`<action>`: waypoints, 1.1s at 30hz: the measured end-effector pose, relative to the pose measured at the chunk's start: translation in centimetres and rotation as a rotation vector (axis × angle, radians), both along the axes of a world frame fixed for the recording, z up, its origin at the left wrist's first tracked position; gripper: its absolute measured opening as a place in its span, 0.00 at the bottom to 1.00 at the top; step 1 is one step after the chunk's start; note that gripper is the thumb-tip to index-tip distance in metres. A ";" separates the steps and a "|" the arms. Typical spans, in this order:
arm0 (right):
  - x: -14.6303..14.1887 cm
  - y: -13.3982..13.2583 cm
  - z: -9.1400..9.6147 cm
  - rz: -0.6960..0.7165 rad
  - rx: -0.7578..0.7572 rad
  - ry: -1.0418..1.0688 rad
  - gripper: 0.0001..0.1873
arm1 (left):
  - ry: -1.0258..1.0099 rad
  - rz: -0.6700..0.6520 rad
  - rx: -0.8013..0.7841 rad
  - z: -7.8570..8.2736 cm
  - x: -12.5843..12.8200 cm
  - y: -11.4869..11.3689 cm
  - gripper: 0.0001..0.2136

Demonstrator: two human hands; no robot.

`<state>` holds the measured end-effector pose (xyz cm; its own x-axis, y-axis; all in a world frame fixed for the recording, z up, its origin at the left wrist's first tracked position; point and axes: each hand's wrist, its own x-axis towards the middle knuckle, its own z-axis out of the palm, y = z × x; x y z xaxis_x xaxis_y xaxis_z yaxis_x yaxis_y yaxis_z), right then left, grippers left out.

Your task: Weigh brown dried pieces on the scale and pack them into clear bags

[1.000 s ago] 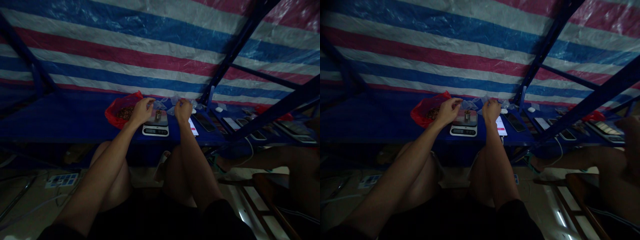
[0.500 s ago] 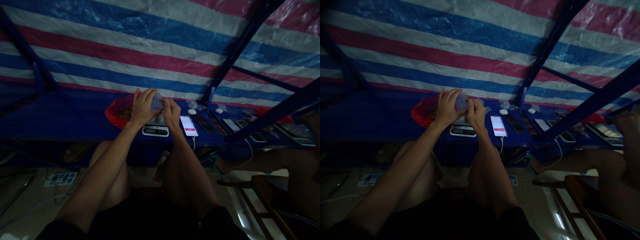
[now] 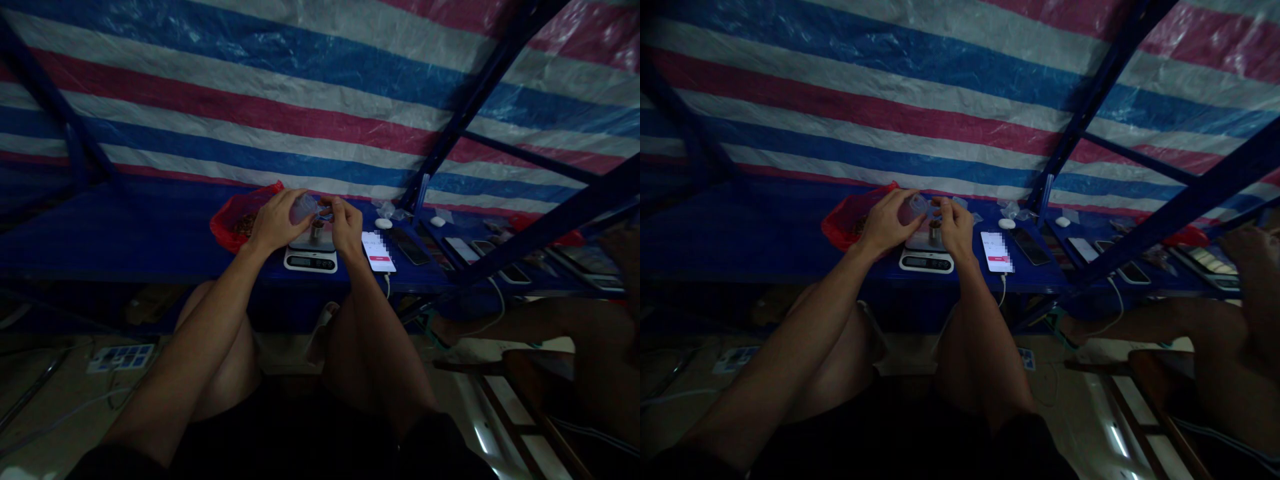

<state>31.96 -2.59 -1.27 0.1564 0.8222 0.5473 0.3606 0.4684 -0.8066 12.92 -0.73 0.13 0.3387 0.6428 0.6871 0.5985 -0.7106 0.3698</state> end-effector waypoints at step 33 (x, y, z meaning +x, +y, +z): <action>3.1 2.3 -1.6 0.226 -0.060 -0.452 0.15 | 0.368 -0.010 -0.177 -1.2 -0.9 2.2 0.21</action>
<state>35.03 -0.29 -2.91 -0.2703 0.8404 0.4698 0.5750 0.5323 -0.6213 12.03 1.45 -1.08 0.5479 0.7357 0.3981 0.7070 -0.6616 0.2496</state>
